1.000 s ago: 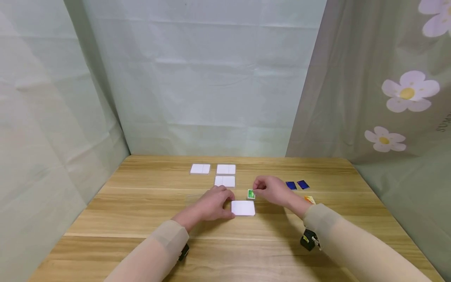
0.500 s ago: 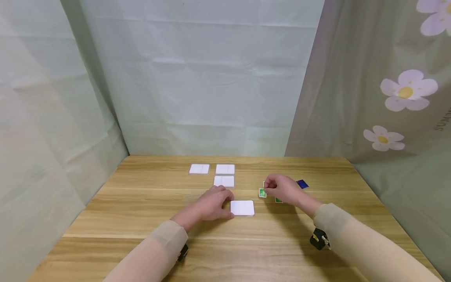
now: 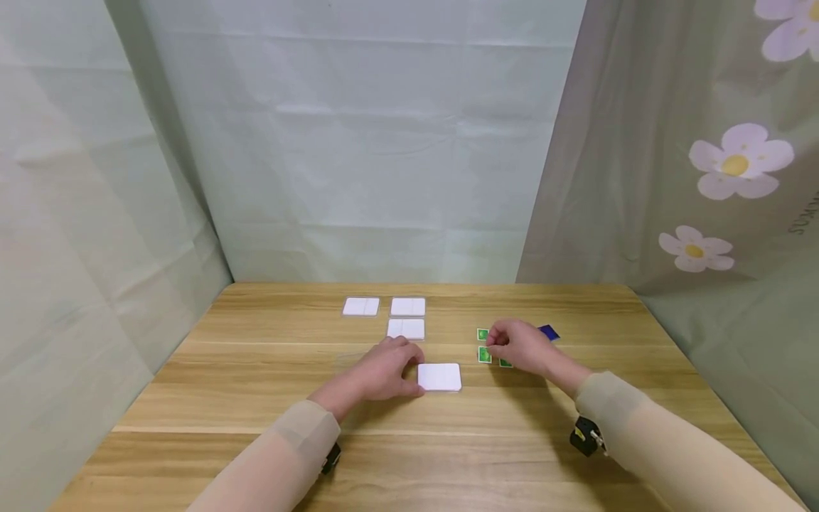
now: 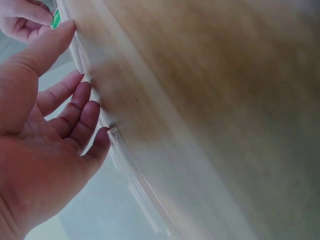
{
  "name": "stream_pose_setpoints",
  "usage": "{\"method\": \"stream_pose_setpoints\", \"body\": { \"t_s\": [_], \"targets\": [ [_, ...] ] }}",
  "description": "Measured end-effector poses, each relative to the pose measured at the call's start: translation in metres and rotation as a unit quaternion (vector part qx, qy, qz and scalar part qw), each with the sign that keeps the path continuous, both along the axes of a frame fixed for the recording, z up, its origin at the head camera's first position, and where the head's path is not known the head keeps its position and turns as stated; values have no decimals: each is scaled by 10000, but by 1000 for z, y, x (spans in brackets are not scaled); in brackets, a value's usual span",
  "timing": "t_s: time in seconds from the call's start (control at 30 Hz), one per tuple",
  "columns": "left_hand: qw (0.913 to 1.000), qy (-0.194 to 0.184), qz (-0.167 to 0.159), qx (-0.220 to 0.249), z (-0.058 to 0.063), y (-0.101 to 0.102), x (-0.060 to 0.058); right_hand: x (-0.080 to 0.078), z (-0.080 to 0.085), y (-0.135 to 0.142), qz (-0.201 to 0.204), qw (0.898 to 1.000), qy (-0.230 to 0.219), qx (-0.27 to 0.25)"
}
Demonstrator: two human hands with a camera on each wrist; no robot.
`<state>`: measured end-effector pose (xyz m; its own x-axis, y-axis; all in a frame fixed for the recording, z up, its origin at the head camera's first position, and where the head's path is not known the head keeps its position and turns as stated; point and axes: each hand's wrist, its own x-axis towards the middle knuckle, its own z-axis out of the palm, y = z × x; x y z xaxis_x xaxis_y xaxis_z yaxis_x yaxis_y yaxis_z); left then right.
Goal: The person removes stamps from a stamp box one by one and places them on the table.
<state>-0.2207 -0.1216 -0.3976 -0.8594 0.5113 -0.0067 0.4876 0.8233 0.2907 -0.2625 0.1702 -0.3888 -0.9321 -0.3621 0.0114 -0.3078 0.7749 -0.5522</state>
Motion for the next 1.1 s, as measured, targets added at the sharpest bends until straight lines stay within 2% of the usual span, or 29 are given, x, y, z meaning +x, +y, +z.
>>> {"method": "stream_pose_setpoints", "body": {
  "t_s": [1.1],
  "targets": [
    [10000, -96, -8, 17, 4, 0, 1, 0, -11, -9, -127, 9933, 790, 836]
  ]
}}
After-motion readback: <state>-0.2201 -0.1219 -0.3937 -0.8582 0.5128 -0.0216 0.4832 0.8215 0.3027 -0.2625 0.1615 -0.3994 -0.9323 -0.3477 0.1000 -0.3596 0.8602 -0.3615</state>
